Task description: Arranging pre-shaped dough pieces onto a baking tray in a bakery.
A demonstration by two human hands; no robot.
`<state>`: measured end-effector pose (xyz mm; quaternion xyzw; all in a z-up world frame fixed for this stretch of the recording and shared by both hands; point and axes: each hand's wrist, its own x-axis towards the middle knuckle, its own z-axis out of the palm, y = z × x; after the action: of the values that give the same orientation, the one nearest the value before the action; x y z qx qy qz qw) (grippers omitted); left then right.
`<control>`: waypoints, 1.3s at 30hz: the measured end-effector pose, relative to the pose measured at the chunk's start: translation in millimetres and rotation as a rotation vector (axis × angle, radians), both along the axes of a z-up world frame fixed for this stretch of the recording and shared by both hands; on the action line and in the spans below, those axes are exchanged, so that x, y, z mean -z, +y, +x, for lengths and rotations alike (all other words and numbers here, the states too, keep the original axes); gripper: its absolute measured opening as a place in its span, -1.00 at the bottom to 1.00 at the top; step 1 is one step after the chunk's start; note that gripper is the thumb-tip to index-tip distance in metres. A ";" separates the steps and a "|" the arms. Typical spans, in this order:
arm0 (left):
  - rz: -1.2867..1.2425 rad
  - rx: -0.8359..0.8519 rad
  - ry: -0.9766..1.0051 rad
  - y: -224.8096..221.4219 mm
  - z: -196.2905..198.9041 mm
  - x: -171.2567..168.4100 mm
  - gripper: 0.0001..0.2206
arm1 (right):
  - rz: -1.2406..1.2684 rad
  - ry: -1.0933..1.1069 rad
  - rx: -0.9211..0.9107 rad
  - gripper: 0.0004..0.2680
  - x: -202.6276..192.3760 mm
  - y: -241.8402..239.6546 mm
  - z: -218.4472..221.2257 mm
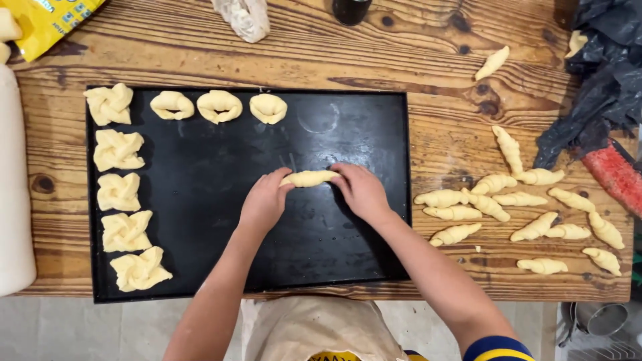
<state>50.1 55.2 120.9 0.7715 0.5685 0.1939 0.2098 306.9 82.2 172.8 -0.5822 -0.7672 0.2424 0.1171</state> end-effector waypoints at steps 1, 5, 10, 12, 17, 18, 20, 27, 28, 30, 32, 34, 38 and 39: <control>-0.186 -0.099 -0.112 -1.3 -3.6 -15.2 -0.73 | -0.205 0.133 0.124 -0.75 -14.9 0.5 -4.0; -0.029 0.049 0.179 -4.8 -8.7 -2.1 -0.78 | -0.316 0.035 0.163 -0.80 -7.0 -6.1 -5.2; 0.171 0.106 0.076 -14.9 -8.5 3.7 -0.67 | 0.228 -0.217 -0.159 -0.60 14.8 -19.4 -8.2; 0.192 0.106 0.084 -13.8 -10.3 4.5 -0.71 | 0.259 -0.183 -0.192 -0.73 30.7 -15.2 -1.2; 0.226 0.107 0.167 -17.0 -47.8 -15.2 -0.76 | 0.330 -0.113 -0.165 -0.90 8.6 -13.0 5.5; 0.123 0.073 0.118 -22.2 -57.7 -24.8 -0.78 | 0.288 -0.110 -0.197 -0.89 2.3 -16.6 2.7; 0.021 0.026 0.081 -34.6 -77.1 -41.2 -0.79 | 0.250 -0.094 -0.240 -0.89 -7.0 -23.7 -9.1; -0.265 -0.142 0.199 -47.1 -156.0 -69.1 -0.78 | 0.024 0.066 -0.352 -0.77 -5.4 -13.9 -90.6; -0.270 -0.174 0.209 -39.6 -177.6 -74.8 -0.78 | 0.020 0.055 -0.375 -0.77 -2.7 -7.9 -110.5; -0.111 -0.302 0.238 -18.6 -207.9 -46.6 -0.81 | 0.088 0.068 -0.299 -0.79 -10.1 22.2 -154.7; 0.053 -0.414 0.258 16.1 -228.3 -32.0 -0.82 | 0.158 0.074 -0.208 -0.81 -3.6 51.6 -205.3; 0.458 -0.500 0.326 53.4 -234.5 -28.8 -0.85 | 0.317 0.157 0.023 -0.84 18.3 77.6 -260.7; 0.290 -0.551 0.339 65.4 -230.2 6.2 -0.76 | 0.310 0.052 -0.063 -0.79 42.9 78.1 -306.4; 0.260 -0.462 0.287 63.4 -231.6 2.5 -0.75 | 0.312 0.041 -0.124 -0.81 44.3 75.9 -306.7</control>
<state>-181.5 118.5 118.4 0.6616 0.7233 0.1965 -0.0230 0.3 158.1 128.5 -0.5035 -0.8273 0.1390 0.2067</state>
